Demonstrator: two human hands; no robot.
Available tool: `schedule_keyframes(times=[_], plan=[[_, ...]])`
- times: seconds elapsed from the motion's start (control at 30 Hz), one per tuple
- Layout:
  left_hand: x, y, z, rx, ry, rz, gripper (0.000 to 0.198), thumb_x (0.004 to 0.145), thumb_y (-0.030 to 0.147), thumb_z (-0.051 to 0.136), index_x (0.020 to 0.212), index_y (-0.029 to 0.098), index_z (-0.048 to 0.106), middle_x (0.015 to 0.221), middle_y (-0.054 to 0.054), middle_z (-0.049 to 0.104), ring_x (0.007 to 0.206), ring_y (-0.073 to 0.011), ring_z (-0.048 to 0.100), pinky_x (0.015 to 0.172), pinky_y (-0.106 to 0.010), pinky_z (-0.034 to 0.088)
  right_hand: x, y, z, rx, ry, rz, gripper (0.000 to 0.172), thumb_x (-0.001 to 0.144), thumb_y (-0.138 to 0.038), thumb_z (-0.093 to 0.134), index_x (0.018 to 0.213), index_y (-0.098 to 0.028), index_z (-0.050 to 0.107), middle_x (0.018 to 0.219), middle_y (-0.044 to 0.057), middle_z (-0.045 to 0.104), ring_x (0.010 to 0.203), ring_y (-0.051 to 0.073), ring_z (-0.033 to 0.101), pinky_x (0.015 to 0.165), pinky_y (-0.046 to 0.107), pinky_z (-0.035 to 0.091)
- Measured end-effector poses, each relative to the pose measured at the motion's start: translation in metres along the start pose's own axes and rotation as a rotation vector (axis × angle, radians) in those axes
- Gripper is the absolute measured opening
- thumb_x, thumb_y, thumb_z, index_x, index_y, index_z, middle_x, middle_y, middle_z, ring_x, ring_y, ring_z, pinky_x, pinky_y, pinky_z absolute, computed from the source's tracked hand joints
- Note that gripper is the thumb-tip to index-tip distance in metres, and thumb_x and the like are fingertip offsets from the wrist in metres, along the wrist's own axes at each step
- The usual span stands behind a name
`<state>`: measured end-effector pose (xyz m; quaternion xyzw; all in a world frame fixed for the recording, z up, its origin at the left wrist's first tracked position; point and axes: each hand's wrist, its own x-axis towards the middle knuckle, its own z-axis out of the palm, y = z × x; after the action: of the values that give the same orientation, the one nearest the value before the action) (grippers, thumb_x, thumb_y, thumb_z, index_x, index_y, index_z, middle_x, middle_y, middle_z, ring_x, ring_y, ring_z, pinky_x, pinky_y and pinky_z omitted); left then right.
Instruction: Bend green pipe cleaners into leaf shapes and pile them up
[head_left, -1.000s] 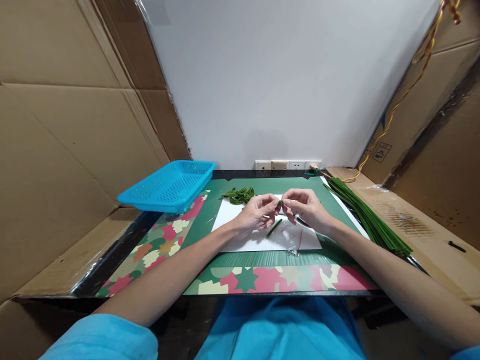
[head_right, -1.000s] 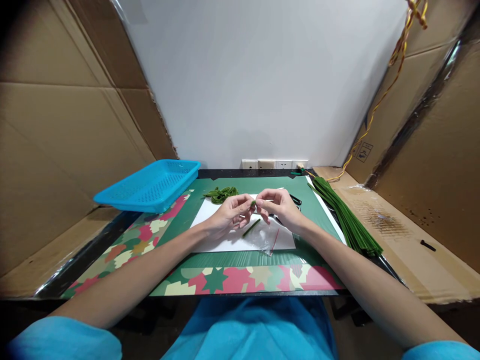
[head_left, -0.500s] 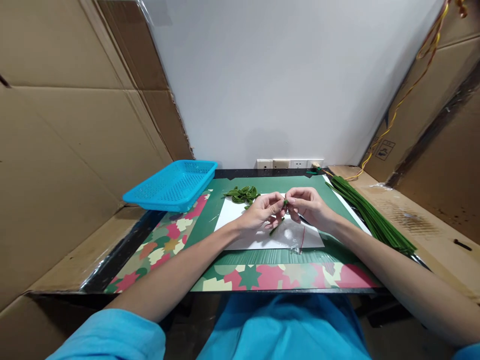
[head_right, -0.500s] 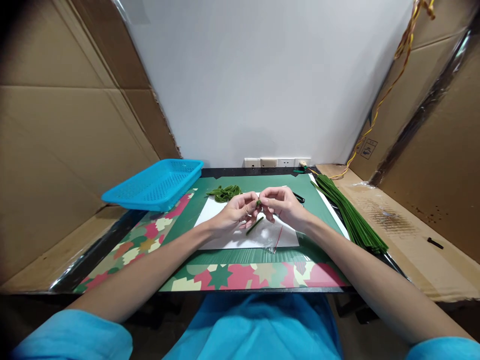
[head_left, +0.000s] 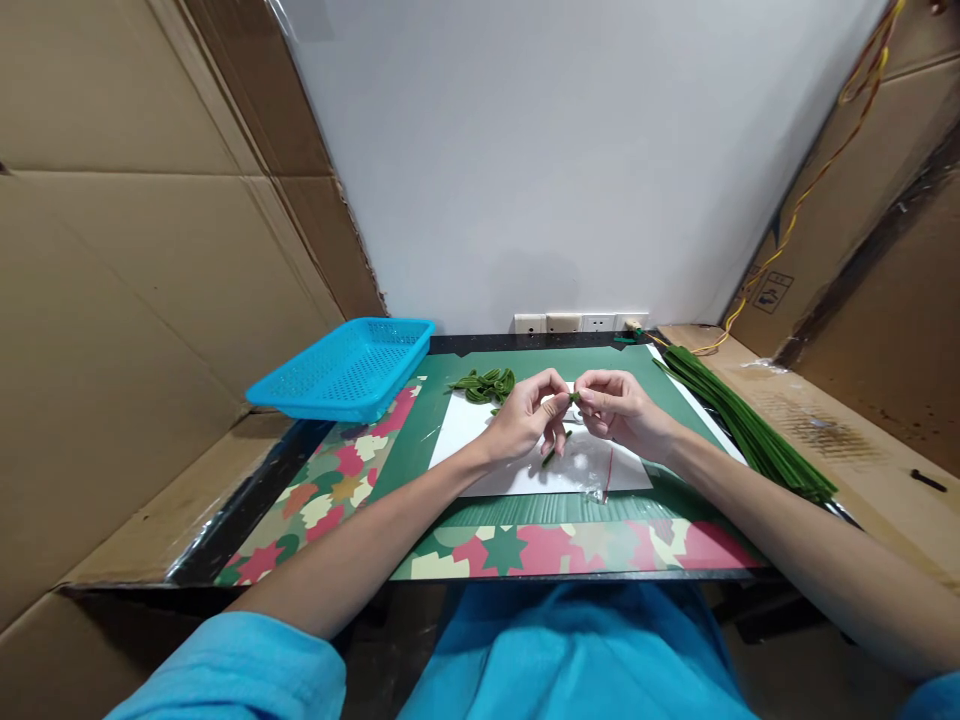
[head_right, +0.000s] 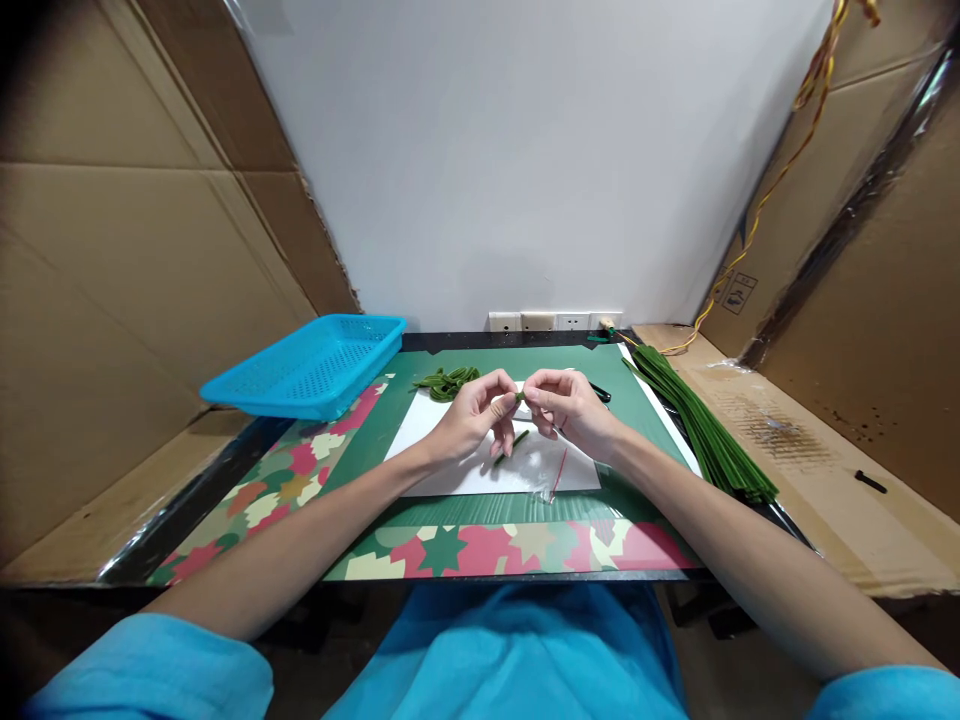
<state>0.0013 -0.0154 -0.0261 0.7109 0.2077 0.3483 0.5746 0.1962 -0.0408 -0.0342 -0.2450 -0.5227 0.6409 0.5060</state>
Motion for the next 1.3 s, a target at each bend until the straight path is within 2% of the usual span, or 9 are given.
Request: schedule_keyframes(times=[0.2, 0.33, 0.43, 0.53, 0.63, 0.77, 0.97, 1.3], plan=[[-0.004, -0.003, 0.001, 0.116, 0.123, -0.04, 0.048, 0.087, 0.059, 0.071, 0.105, 0.015, 0.066, 0.104, -0.009, 0.072, 0.056, -0.0139, 0.071, 0.037, -0.018, 0.044, 0.004, 0.003, 0.001, -0.172, 0.104, -0.085, 0.035, 0.081, -0.048, 0.083, 0.091, -0.019, 0.068, 0.062, -0.005, 0.057, 0.043, 0.009, 0.048, 0.039, 0.023, 0.038], [-0.001, 0.003, 0.005, 0.145, 0.248, -0.06, 0.047, 0.087, 0.058, 0.07, 0.1, 0.012, 0.071, 0.1, -0.011, 0.075, 0.051, -0.0134, 0.068, 0.036, -0.02, 0.043, 0.001, 0.002, 0.009, -0.436, 0.19, -0.26, 0.035, 0.088, -0.048, 0.076, 0.108, -0.021, 0.068, 0.077, 0.001, 0.067, 0.051, 0.013, 0.058, 0.044, 0.026, 0.045], [0.001, 0.008, 0.008, 0.209, 0.349, -0.061, 0.044, 0.086, 0.053, 0.072, 0.097, 0.01, 0.075, 0.096, -0.011, 0.076, 0.046, -0.0123, 0.064, 0.035, -0.02, 0.04, -0.001, 0.001, 0.016, -0.782, 0.275, -0.444, 0.02, 0.091, -0.034, 0.07, 0.107, -0.022, 0.069, 0.089, 0.005, 0.072, 0.067, 0.017, 0.066, 0.057, 0.028, 0.052], [0.003, 0.006, 0.008, 0.296, 0.372, -0.038, 0.037, 0.087, 0.046, 0.072, 0.097, 0.011, 0.078, 0.099, -0.012, 0.078, 0.046, -0.0125, 0.064, 0.037, -0.022, 0.041, 0.0, 0.005, 0.016, -1.033, 0.296, -0.546, 0.016, 0.092, -0.022, 0.061, 0.106, -0.021, 0.069, 0.095, 0.008, 0.073, 0.076, 0.019, 0.068, 0.067, 0.031, 0.054], [0.003, -0.001, 0.006, 0.392, 0.355, -0.008, 0.034, 0.091, 0.044, 0.068, 0.101, 0.013, 0.08, 0.099, -0.01, 0.079, 0.045, -0.0113, 0.062, 0.044, -0.024, 0.046, 0.004, 0.012, 0.01, -1.157, 0.313, -0.54, 0.018, 0.094, -0.019, 0.058, 0.107, -0.02, 0.069, 0.1, 0.009, 0.074, 0.081, 0.019, 0.069, 0.071, 0.032, 0.054], [0.003, -0.009, 0.006, 0.497, 0.354, 0.014, 0.033, 0.093, 0.042, 0.064, 0.104, 0.015, 0.081, 0.095, -0.008, 0.08, 0.051, -0.0121, 0.062, 0.049, -0.024, 0.047, 0.005, 0.014, 0.007, -1.128, 0.296, -0.494, 0.016, 0.091, -0.018, 0.061, 0.104, -0.02, 0.071, 0.097, 0.008, 0.075, 0.082, 0.02, 0.071, 0.072, 0.031, 0.055], [0.003, -0.012, 0.013, 0.573, 0.398, 0.081, 0.025, 0.092, 0.033, 0.063, 0.095, 0.015, 0.081, 0.095, -0.009, 0.08, 0.084, -0.0209, 0.072, 0.071, -0.027, 0.054, 0.006, 0.014, 0.009, -0.93, 0.292, -0.397, 0.015, 0.087, -0.019, 0.063, 0.095, -0.019, 0.076, 0.091, 0.007, 0.079, 0.081, 0.022, 0.076, 0.072, 0.032, 0.059], [0.002, -0.01, 0.022, 0.594, 0.489, 0.085, 0.023, 0.092, 0.031, 0.063, 0.093, 0.016, 0.08, 0.092, -0.008, 0.079, 0.078, -0.0191, 0.07, 0.071, -0.028, 0.052, 0.007, 0.012, 0.011, -0.819, 0.347, -0.388, 0.015, 0.083, -0.02, 0.066, 0.094, -0.017, 0.076, 0.083, 0.007, 0.078, 0.074, 0.021, 0.075, 0.069, 0.032, 0.061]])
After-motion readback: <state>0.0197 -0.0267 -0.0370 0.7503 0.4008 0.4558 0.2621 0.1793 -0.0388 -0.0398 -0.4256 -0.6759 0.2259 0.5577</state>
